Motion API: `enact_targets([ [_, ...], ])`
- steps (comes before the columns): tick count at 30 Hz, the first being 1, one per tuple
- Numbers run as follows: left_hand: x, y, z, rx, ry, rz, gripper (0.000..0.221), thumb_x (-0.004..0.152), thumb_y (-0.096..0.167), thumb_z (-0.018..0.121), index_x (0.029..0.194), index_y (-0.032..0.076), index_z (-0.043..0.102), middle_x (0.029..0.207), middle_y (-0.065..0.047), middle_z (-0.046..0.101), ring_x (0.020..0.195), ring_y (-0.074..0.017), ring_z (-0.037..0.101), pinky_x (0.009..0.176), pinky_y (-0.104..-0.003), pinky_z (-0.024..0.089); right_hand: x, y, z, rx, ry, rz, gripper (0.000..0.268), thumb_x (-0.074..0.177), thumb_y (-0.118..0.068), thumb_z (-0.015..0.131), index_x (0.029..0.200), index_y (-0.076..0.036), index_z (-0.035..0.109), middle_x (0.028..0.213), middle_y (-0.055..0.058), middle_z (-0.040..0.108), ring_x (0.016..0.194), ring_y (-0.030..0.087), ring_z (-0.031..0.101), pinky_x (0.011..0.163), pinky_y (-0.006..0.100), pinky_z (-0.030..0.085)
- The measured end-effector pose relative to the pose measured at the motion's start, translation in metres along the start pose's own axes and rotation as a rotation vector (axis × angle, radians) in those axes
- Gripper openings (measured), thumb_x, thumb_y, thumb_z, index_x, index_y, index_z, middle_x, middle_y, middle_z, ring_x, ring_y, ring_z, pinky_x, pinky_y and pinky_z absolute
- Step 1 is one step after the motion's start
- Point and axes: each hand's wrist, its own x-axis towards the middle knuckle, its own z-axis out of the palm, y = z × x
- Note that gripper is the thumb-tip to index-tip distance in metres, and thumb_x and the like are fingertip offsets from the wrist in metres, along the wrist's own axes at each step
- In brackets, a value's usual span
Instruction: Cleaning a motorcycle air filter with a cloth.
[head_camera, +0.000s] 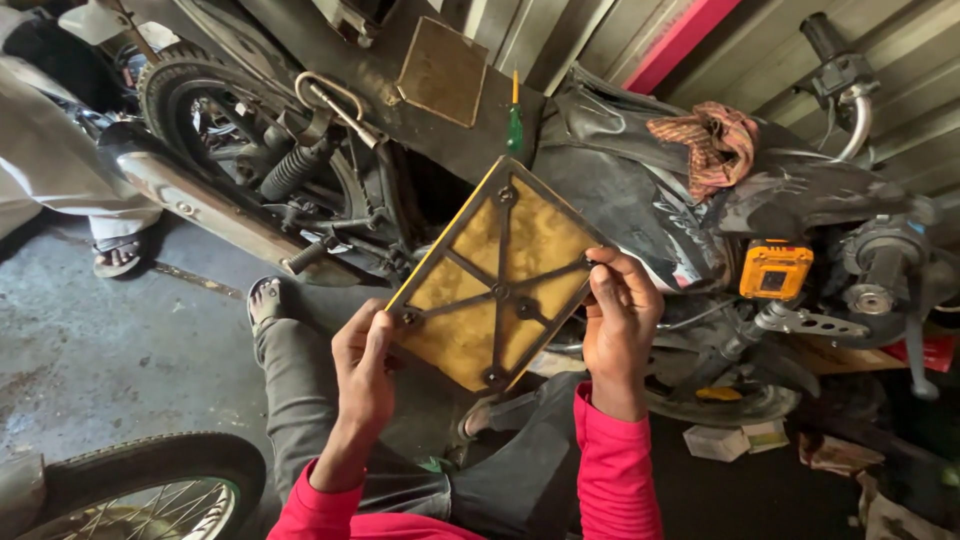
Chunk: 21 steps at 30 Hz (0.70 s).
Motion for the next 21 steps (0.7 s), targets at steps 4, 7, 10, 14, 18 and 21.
enact_targets([
  [4, 0.001, -0.007, -0.004, -0.032, -0.001, -0.037, 0.027, 0.103, 0.028, 0.057, 0.103, 0.003, 0.067, 0.08, 0.007, 0.058, 0.06, -0.001, 0.044, 0.05, -0.021, 0.033, -0.002, -0.003, 0.006, 0.0, 0.009, -0.002, 0.023, 0.104, -0.007, 0.068, 0.124, 0.003, 0.067, 0.099, -0.001, 0.066, 0.084, 0.003, 0.059, 0.077, 0.02, 0.05],
  [7, 0.001, -0.006, -0.004, 0.058, -0.021, -0.054, 0.027, 0.105, 0.028, 0.063, 0.096, 0.003, 0.065, 0.074, 0.008, 0.047, 0.062, 0.0, 0.038, 0.051, -0.02, 0.028, -0.001, -0.011, 0.017, 0.011, 0.04, -0.003, 0.026, 0.102, -0.007, 0.067, 0.126, 0.001, 0.064, 0.102, 0.0, 0.067, 0.09, 0.004, 0.062, 0.081, 0.021, 0.052],
  [10, 0.001, 0.002, -0.001, 0.12, -0.059, -0.081, 0.026, 0.1, 0.029, 0.06, 0.092, 0.006, 0.067, 0.072, 0.01, 0.052, 0.061, 0.0004, 0.043, 0.051, -0.02, 0.031, -0.001, -0.013, 0.018, 0.004, 0.077, 0.012, 0.027, 0.099, -0.008, 0.065, 0.124, 0.0, 0.063, 0.105, 0.001, 0.069, 0.093, 0.005, 0.065, 0.083, 0.022, 0.055],
  [14, 0.003, -0.004, -0.008, 0.164, -0.08, -0.051, 0.027, 0.101, 0.029, 0.061, 0.085, 0.007, 0.062, 0.07, 0.01, 0.045, 0.061, 0.0001, 0.04, 0.051, -0.02, 0.029, -0.003, -0.005, 0.005, -0.052, 0.034, -0.023, 0.023, 0.103, -0.007, 0.067, 0.124, 0.002, 0.066, 0.099, -0.001, 0.066, 0.084, 0.002, 0.057, 0.075, 0.019, 0.047],
  [18, 0.004, 0.0, -0.01, 0.149, -0.115, -0.041, 0.028, 0.099, 0.026, 0.065, 0.079, 0.007, 0.056, 0.069, 0.01, 0.044, 0.062, -0.0009, 0.038, 0.052, -0.021, 0.029, -0.005, 0.002, -0.002, -0.117, 0.041, -0.049, 0.021, 0.105, -0.006, 0.069, 0.124, 0.004, 0.07, 0.093, -0.004, 0.062, 0.075, -0.001, 0.047, 0.066, 0.016, 0.036],
  [21, 0.005, 0.0, -0.01, 0.082, -0.201, 0.0, 0.024, 0.096, 0.021, 0.069, 0.081, 0.006, 0.058, 0.076, 0.009, 0.051, 0.071, -0.0015, 0.043, 0.061, -0.022, 0.032, -0.003, -0.002, 0.001, -0.135, 0.052, -0.058, 0.02, 0.104, -0.006, 0.069, 0.122, 0.004, 0.07, 0.094, -0.005, 0.062, 0.076, -0.001, 0.046, 0.065, 0.015, 0.035],
])
